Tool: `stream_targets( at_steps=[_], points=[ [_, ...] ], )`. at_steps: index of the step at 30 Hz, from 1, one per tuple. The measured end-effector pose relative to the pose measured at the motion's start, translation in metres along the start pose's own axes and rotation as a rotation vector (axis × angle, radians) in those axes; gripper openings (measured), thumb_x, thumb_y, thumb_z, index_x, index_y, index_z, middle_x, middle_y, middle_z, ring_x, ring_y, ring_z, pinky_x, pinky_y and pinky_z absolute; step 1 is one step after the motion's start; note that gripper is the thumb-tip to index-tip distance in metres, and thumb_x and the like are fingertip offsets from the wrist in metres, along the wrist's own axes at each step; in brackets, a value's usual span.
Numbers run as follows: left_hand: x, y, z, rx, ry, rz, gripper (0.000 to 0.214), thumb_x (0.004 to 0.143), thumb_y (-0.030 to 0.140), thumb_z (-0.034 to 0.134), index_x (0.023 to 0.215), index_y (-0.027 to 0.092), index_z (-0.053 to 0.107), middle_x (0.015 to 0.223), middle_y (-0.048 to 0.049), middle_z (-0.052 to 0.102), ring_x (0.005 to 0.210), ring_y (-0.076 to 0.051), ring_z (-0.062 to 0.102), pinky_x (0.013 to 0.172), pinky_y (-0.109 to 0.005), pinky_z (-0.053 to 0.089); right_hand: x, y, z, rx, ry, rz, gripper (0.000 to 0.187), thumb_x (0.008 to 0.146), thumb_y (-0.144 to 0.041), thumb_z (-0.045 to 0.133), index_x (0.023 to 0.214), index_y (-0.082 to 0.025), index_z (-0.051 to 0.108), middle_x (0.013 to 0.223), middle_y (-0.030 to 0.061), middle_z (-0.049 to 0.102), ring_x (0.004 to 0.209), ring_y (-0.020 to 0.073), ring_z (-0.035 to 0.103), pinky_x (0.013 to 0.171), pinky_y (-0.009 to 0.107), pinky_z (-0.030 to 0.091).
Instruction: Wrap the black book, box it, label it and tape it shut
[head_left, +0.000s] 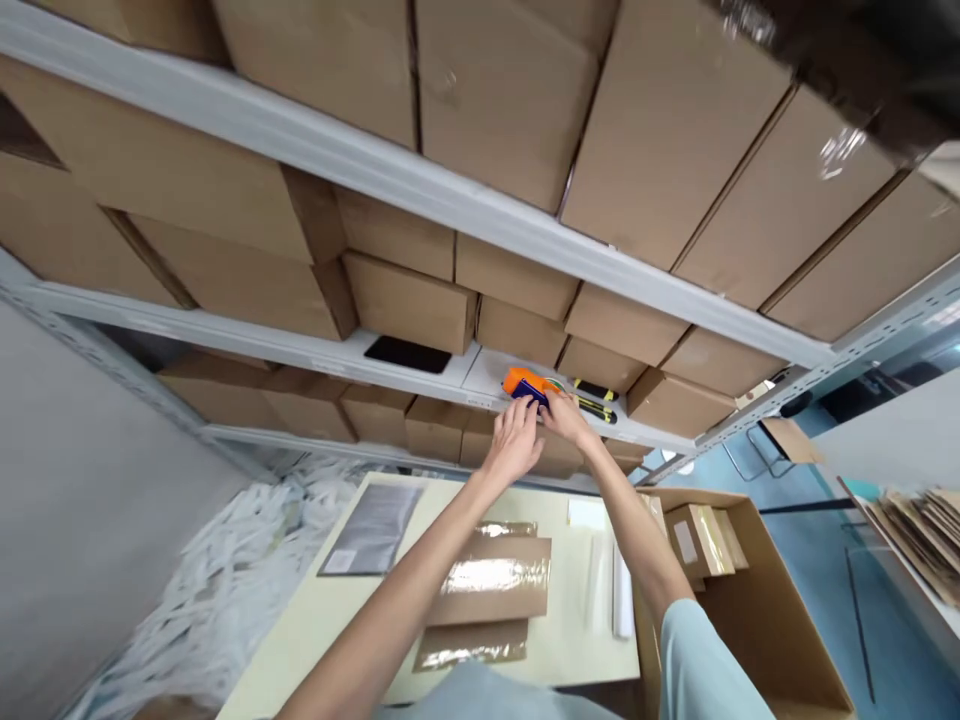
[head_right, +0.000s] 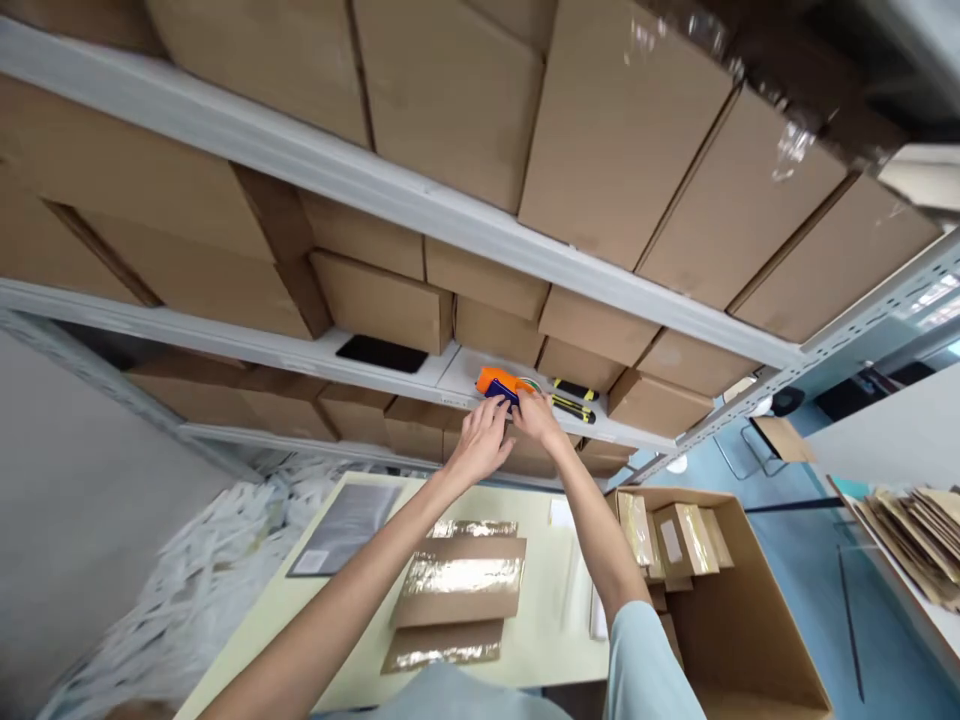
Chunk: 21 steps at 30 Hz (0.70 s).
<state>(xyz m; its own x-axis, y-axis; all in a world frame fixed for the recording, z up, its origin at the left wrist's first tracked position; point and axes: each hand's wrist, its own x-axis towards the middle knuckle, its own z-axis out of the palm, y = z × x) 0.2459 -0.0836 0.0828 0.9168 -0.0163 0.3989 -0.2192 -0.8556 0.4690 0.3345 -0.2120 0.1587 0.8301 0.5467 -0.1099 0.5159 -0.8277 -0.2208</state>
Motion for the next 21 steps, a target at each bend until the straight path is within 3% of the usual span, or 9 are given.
stream_targets(
  at_steps=[3, 5, 8, 11, 13, 15, 18, 21],
  points=[
    [0.014, -0.014, -0.004, 0.001, -0.025, -0.092, 0.069, 0.095, 0.024, 0.063, 0.160, 0.005, 0.055, 0.171, -0.0298, 0.050, 0.163, -0.047, 0.044, 0.129, -0.065, 0.042, 0.043, -0.022, -0.009, -0.066, -0.028, 0.052, 0.035, 0.109, -0.021, 0.047, 0.138, -0.013, 0.066, 0.140, 0.0211, 0.076, 0.136, 0.0328, 0.066, 0.121, 0.045, 0.042],
    [0.006, -0.019, -0.002, -0.014, -0.009, -0.107, 0.066, 0.096, 0.026, 0.061, 0.160, 0.009, 0.057, 0.170, -0.0276, 0.054, 0.164, -0.046, 0.043, 0.130, -0.065, 0.041, 0.062, -0.034, -0.010, -0.073, -0.036, 0.060, 0.036, 0.108, -0.019, 0.048, 0.138, -0.012, 0.067, 0.139, 0.0208, 0.077, 0.135, 0.0330, 0.067, 0.119, 0.045, 0.044],
    [-0.027, -0.029, 0.007, -0.063, 0.009, -0.131, 0.062, 0.098, 0.030, 0.061, 0.158, 0.013, 0.060, 0.166, -0.0249, 0.060, 0.164, -0.043, 0.046, 0.131, -0.063, 0.042, 0.072, -0.042, -0.008, -0.070, -0.008, 0.063, 0.047, 0.107, -0.016, 0.045, 0.151, -0.008, 0.061, 0.154, 0.0247, 0.067, 0.144, 0.0341, 0.061, 0.124, 0.048, 0.042],
    [-0.083, -0.046, 0.016, -0.138, 0.031, -0.223, 0.060, 0.099, 0.033, 0.060, 0.156, 0.013, 0.061, 0.162, -0.0253, 0.063, 0.160, -0.044, 0.052, 0.130, -0.063, 0.044, 0.056, -0.036, 0.011, -0.033, 0.126, 0.054, 0.060, 0.110, -0.020, 0.038, 0.169, -0.007, 0.043, 0.171, 0.0276, 0.050, 0.157, 0.0361, 0.047, 0.132, 0.054, 0.033],
    [-0.131, -0.062, 0.021, -0.192, 0.077, -0.333, 0.059, 0.101, 0.036, 0.058, 0.156, 0.015, 0.061, 0.160, -0.0247, 0.065, 0.155, -0.042, 0.057, 0.128, -0.063, 0.046, 0.024, -0.025, 0.041, 0.037, 0.273, 0.048, 0.064, 0.112, -0.026, 0.033, 0.174, -0.010, 0.037, 0.175, 0.0264, 0.047, 0.162, 0.0358, 0.043, 0.134, 0.056, 0.031],
    [-0.186, -0.075, 0.023, -0.234, 0.113, -0.482, 0.058, 0.102, 0.040, 0.056, 0.155, 0.016, 0.062, 0.156, -0.0237, 0.067, 0.151, -0.041, 0.061, 0.128, -0.060, 0.048, -0.028, -0.010, 0.084, 0.125, 0.350, 0.075, 0.066, 0.114, -0.032, 0.028, 0.175, -0.010, 0.036, 0.177, 0.0249, 0.046, 0.165, 0.0336, 0.040, 0.136, 0.054, 0.030],
    [-0.258, -0.084, 0.021, -0.253, 0.077, -0.755, 0.057, 0.102, 0.043, 0.056, 0.152, 0.014, 0.063, 0.151, -0.0243, 0.070, 0.146, -0.039, 0.065, 0.127, -0.056, 0.051, -0.130, 0.006, 0.156, 0.252, 0.248, 0.213, 0.071, 0.114, -0.040, 0.025, 0.176, -0.006, 0.033, 0.180, 0.0248, 0.040, 0.171, 0.0314, 0.034, 0.140, 0.053, 0.028],
    [-0.293, -0.075, 0.027, -0.260, -0.044, -0.947, 0.060, 0.103, 0.043, 0.057, 0.153, 0.012, 0.062, 0.153, -0.0250, 0.070, 0.143, -0.040, 0.068, 0.123, -0.057, 0.053, -0.216, 0.003, 0.211, 0.378, 0.087, 0.410, 0.076, 0.114, -0.042, 0.021, 0.176, 0.002, 0.029, 0.183, 0.0278, 0.034, 0.175, 0.0321, 0.029, 0.141, 0.053, 0.028]
  ],
)
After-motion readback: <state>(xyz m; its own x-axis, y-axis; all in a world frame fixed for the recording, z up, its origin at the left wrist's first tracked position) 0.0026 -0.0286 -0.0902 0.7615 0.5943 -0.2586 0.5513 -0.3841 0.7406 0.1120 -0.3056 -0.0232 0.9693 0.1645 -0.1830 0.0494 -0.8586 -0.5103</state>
